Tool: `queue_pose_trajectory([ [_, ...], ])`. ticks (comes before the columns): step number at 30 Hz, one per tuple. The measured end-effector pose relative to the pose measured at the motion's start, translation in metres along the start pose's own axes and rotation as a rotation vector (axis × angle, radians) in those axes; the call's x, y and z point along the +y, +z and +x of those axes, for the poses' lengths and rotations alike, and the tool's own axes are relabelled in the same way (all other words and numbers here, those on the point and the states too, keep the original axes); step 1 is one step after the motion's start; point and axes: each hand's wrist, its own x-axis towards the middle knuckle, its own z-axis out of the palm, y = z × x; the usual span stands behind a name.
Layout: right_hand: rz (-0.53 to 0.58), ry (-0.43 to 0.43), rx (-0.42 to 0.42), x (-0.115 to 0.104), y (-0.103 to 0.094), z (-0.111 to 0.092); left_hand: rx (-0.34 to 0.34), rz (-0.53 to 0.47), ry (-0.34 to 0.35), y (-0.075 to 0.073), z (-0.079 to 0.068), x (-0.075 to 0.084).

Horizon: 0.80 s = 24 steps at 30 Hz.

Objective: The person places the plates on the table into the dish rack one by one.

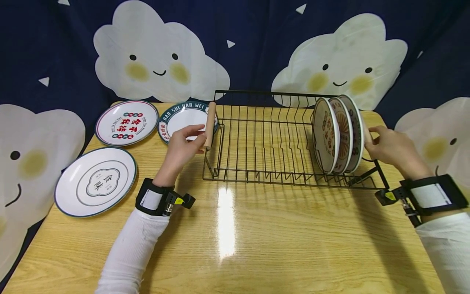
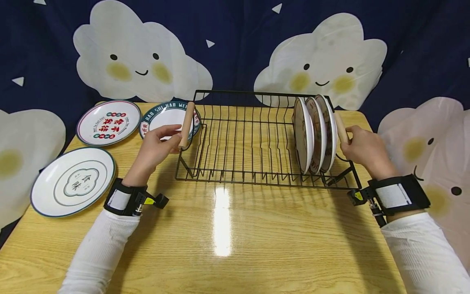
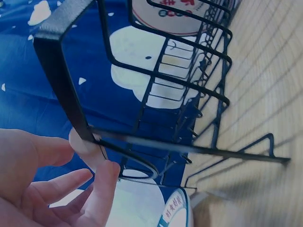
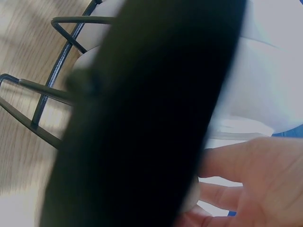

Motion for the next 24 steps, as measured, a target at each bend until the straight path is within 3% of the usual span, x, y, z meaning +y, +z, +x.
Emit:
queue_pose_trajectory([
  [11, 0.003, 0.007, -0.003, 0.0, 0.0, 0.0, 0.085, 0.043, -0.116, -0.022, 0.002, -0.025],
  [18, 0.011, 0.011, -0.006, 0.0, 0.0, 0.0, 0.218, 0.134, -0.162, -0.037, 0.008, -0.041],
  [24, 0.008, 0.022, 0.002, -0.001, 0.0, -0.001, 0.325, 0.152, -0.217, -0.05, 0.014, -0.052],
])
